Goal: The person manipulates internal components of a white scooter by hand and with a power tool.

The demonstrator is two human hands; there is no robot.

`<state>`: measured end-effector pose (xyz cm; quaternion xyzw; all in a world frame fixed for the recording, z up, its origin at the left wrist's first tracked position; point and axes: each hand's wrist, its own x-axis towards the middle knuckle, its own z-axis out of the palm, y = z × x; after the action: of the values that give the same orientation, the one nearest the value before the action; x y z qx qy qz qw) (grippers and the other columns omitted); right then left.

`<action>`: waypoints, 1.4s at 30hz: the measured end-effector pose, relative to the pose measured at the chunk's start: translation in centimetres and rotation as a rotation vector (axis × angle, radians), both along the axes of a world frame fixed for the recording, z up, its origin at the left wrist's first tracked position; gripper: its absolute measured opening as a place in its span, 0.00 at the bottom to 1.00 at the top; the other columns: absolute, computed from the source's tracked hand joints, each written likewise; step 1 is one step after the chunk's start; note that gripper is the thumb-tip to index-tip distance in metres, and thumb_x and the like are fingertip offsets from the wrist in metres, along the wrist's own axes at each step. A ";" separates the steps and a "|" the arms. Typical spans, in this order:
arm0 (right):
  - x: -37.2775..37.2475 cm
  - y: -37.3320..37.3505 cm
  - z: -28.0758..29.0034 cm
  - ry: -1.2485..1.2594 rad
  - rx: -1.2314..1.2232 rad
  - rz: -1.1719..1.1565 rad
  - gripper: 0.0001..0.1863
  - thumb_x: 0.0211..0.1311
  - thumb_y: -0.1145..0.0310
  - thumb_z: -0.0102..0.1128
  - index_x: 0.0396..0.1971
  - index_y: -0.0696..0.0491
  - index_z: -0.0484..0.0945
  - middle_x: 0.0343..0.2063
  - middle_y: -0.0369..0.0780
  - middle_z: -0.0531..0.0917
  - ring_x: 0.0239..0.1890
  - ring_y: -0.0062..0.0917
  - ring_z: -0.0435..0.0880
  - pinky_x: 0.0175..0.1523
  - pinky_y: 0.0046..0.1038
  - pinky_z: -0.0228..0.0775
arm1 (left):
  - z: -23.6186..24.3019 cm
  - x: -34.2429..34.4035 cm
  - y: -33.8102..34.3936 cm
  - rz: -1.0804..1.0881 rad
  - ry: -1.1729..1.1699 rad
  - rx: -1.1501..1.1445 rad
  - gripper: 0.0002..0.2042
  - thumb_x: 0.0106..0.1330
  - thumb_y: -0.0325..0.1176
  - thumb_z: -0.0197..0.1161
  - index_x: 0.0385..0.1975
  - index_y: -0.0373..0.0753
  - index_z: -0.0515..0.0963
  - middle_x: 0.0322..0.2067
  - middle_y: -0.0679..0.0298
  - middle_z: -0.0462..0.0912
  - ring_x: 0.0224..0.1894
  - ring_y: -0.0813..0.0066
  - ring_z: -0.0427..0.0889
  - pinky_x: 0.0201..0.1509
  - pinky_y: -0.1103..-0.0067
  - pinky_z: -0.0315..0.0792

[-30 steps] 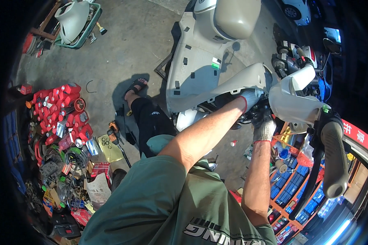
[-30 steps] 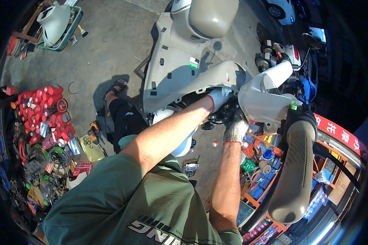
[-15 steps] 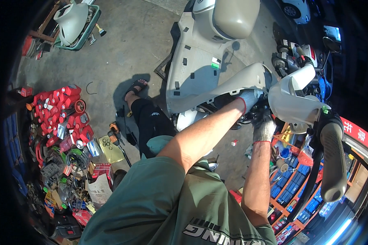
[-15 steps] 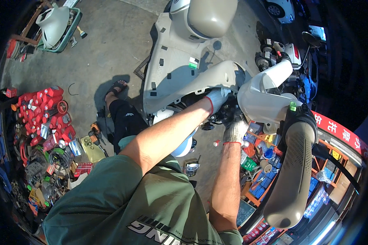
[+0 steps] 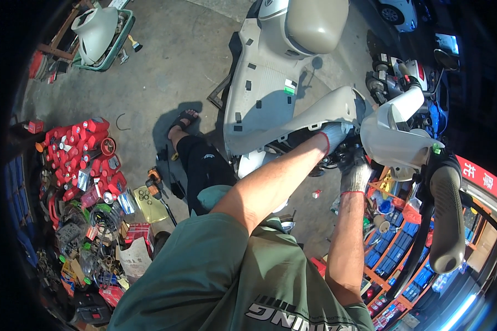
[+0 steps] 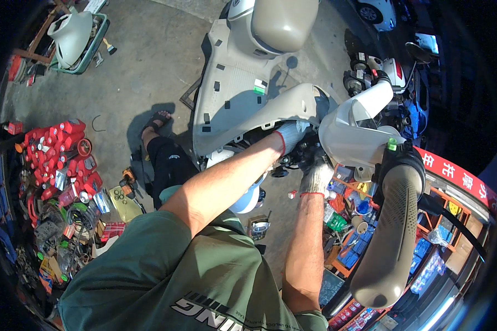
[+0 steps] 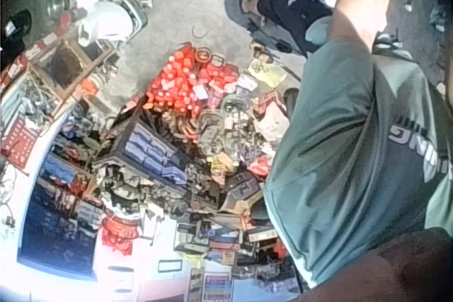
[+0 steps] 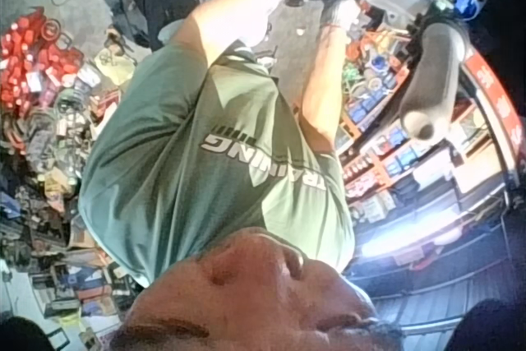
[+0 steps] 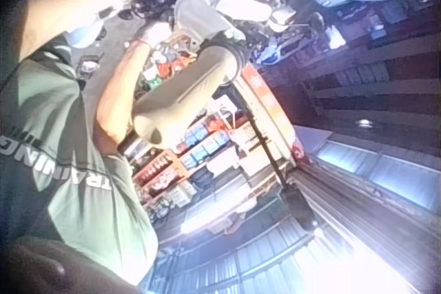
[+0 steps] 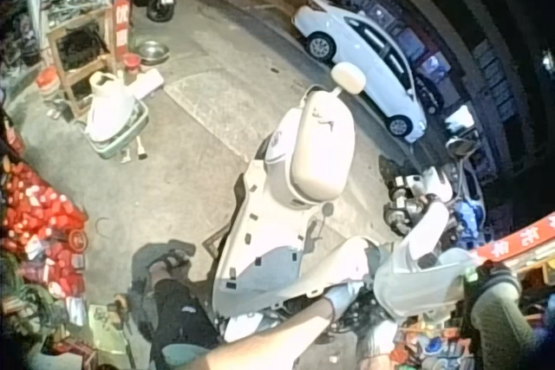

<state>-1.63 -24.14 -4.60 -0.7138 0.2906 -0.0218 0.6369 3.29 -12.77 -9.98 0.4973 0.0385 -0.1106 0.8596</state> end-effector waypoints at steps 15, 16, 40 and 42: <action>-0.1 0.8 0.4 -0.022 0.042 0.052 0.13 0.66 0.66 0.54 0.48 0.50 0.76 0.39 0.38 0.84 0.33 0.27 0.84 0.34 0.33 0.80 | 0.8 -0.3 0.9 -0.063 0.026 -0.067 0.13 0.68 0.32 0.46 0.43 0.39 0.79 0.43 0.55 0.81 0.44 0.65 0.79 0.49 0.71 0.72; -0.1 0.6 0.3 -0.023 0.035 0.029 0.13 0.66 0.66 0.54 0.48 0.50 0.76 0.38 0.38 0.84 0.32 0.26 0.84 0.33 0.32 0.80 | 0.8 -0.3 1.0 -0.048 0.035 -0.078 0.13 0.69 0.32 0.46 0.43 0.38 0.79 0.43 0.55 0.81 0.44 0.64 0.79 0.49 0.70 0.72; 0.1 -0.5 -0.1 0.003 0.011 0.029 0.12 0.63 0.66 0.58 0.45 0.50 0.77 0.36 0.38 0.83 0.33 0.27 0.82 0.33 0.32 0.77 | -1.5 0.4 -1.6 0.009 -0.205 0.457 0.13 0.69 0.33 0.46 0.46 0.38 0.76 0.46 0.53 0.79 0.46 0.59 0.78 0.51 0.67 0.72; 0.1 -0.3 -0.1 -0.011 0.033 0.021 0.11 0.63 0.66 0.58 0.45 0.50 0.77 0.36 0.38 0.83 0.33 0.27 0.82 0.33 0.32 0.77 | -1.6 0.4 -1.6 0.016 -0.243 0.479 0.14 0.69 0.33 0.46 0.47 0.38 0.75 0.46 0.53 0.79 0.47 0.58 0.78 0.51 0.66 0.72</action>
<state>-1.54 -24.45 -4.65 -0.7059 0.2801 -0.0142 0.6504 3.71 -14.34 -11.61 0.6957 -0.0361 -0.0308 0.7167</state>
